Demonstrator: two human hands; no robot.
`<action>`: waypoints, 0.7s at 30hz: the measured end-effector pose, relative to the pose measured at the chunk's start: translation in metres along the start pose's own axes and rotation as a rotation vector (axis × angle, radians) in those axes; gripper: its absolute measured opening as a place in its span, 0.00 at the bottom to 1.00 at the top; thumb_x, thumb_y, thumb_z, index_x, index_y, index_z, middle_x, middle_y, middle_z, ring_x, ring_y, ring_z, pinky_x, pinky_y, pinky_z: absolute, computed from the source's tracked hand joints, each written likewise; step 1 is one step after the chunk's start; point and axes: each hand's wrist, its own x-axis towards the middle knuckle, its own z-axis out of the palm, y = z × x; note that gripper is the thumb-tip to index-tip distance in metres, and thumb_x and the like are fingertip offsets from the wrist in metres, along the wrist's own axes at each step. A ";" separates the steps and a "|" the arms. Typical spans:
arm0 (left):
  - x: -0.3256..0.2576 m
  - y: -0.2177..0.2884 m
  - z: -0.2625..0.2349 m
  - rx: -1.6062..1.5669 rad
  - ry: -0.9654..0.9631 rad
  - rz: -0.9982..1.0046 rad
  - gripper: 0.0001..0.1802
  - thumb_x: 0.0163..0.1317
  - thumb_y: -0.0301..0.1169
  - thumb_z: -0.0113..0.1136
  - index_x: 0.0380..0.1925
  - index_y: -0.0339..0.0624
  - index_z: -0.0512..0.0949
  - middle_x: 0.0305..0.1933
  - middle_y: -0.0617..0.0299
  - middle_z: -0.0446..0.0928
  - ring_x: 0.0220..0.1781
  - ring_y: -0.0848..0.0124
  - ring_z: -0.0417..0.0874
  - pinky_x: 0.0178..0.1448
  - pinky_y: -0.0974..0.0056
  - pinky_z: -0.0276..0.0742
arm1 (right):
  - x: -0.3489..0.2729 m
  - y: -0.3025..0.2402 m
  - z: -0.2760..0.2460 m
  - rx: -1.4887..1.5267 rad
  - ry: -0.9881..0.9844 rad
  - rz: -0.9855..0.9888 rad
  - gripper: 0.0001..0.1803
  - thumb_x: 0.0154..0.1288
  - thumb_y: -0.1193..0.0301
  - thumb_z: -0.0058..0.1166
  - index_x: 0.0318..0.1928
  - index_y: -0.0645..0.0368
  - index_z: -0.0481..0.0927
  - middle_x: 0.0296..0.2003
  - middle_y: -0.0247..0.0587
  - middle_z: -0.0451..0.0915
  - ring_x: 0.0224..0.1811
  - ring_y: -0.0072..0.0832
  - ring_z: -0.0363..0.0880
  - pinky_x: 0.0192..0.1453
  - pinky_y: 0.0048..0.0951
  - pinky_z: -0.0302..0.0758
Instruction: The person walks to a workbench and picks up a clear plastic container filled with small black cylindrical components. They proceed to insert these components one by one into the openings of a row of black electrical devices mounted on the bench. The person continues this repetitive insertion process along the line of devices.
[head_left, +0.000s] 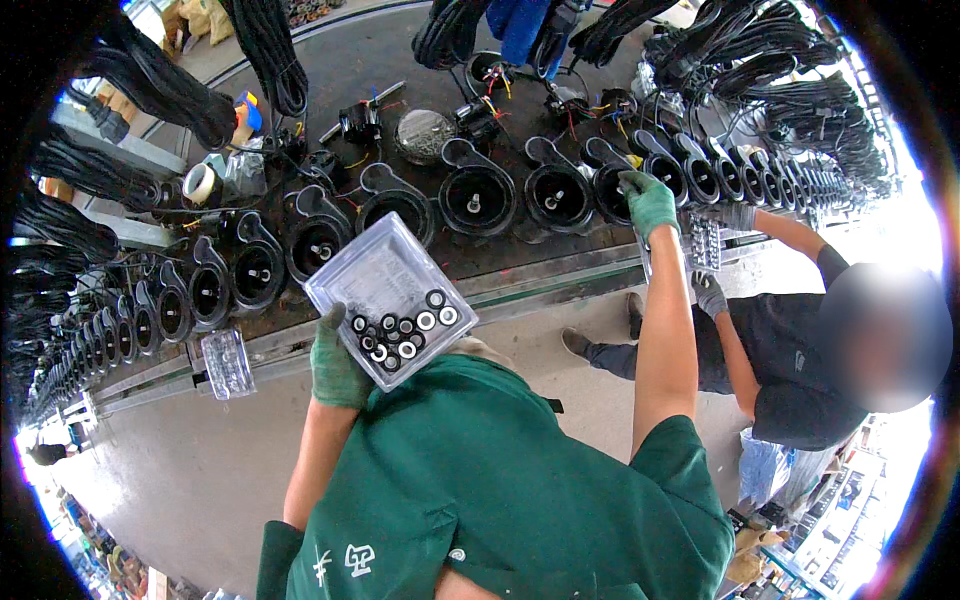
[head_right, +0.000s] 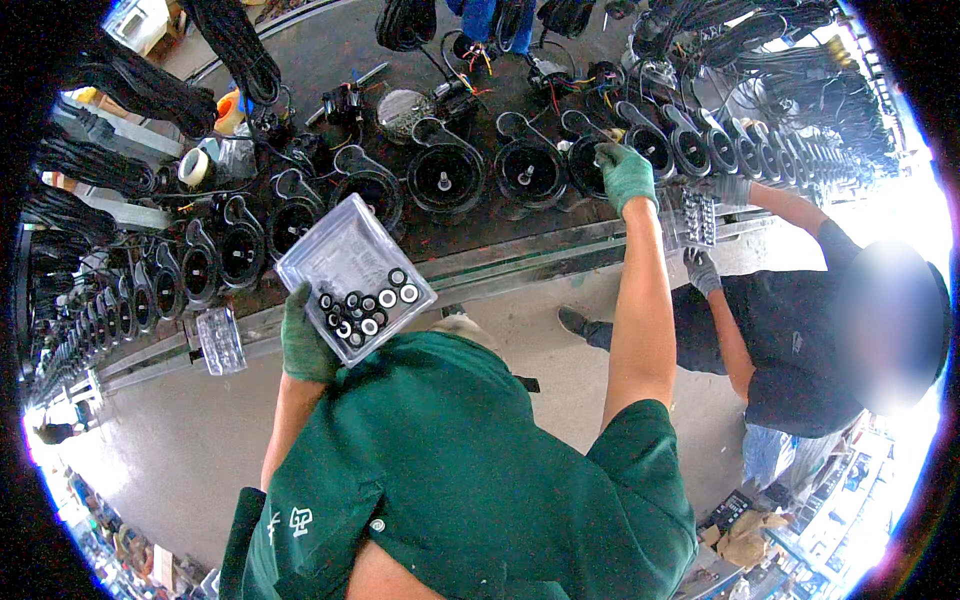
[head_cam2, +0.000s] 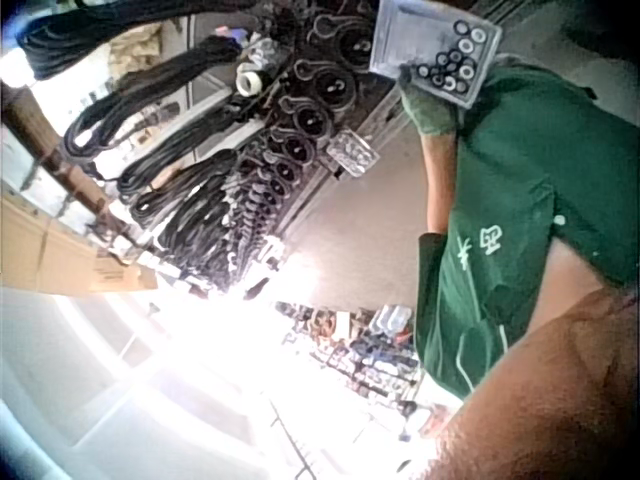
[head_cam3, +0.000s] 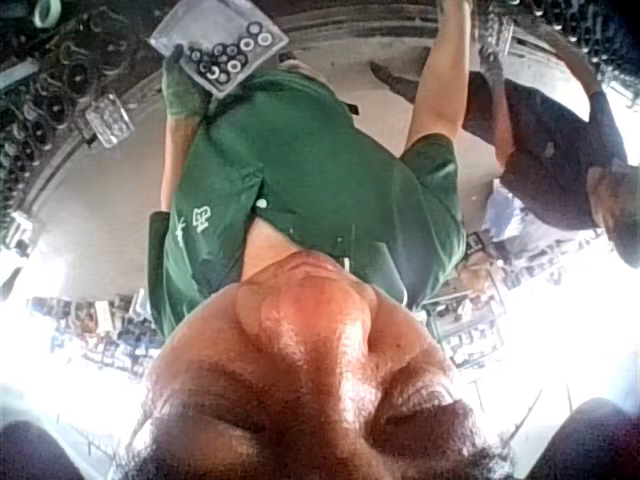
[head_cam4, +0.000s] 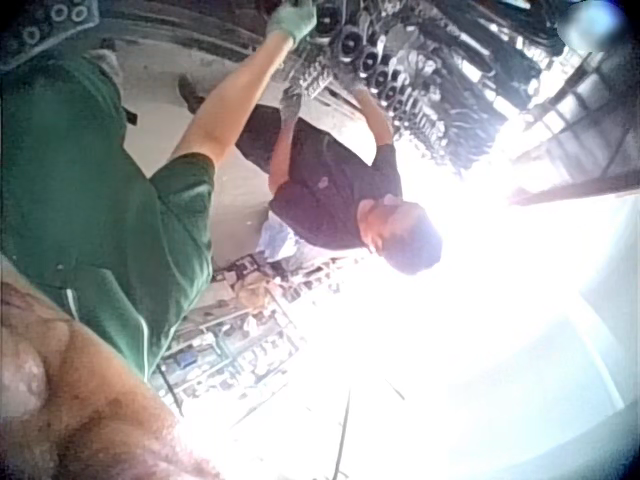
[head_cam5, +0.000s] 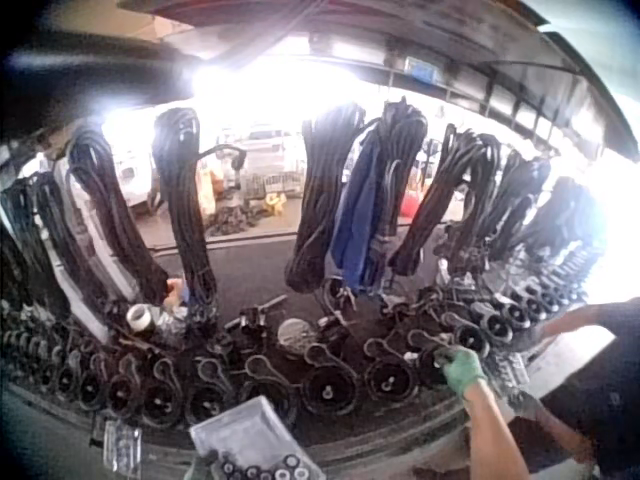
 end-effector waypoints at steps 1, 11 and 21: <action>0.001 -0.001 0.001 0.002 -0.005 -0.001 0.37 0.67 0.51 0.62 0.70 0.42 0.72 0.65 0.47 0.80 0.62 0.50 0.83 0.70 0.44 0.80 | -0.001 0.000 -0.001 -0.027 0.012 -0.017 0.14 0.70 0.65 0.63 0.53 0.52 0.89 0.51 0.52 0.87 0.54 0.50 0.86 0.59 0.40 0.80; 0.009 -0.022 0.027 -0.096 -0.169 -0.041 0.38 0.64 0.45 0.65 0.71 0.37 0.70 0.66 0.46 0.79 0.65 0.49 0.82 0.74 0.44 0.77 | -0.094 -0.206 -0.032 0.133 -0.405 -0.848 0.13 0.68 0.65 0.62 0.50 0.53 0.87 0.49 0.43 0.85 0.51 0.42 0.85 0.56 0.42 0.82; 0.020 -0.014 0.025 -0.127 -0.208 -0.064 0.38 0.65 0.45 0.65 0.71 0.39 0.70 0.67 0.46 0.79 0.65 0.49 0.82 0.73 0.45 0.78 | -0.132 -0.276 0.000 -0.281 -0.543 -0.989 0.14 0.57 0.68 0.66 0.45 0.54 0.86 0.46 0.44 0.81 0.49 0.44 0.83 0.51 0.41 0.83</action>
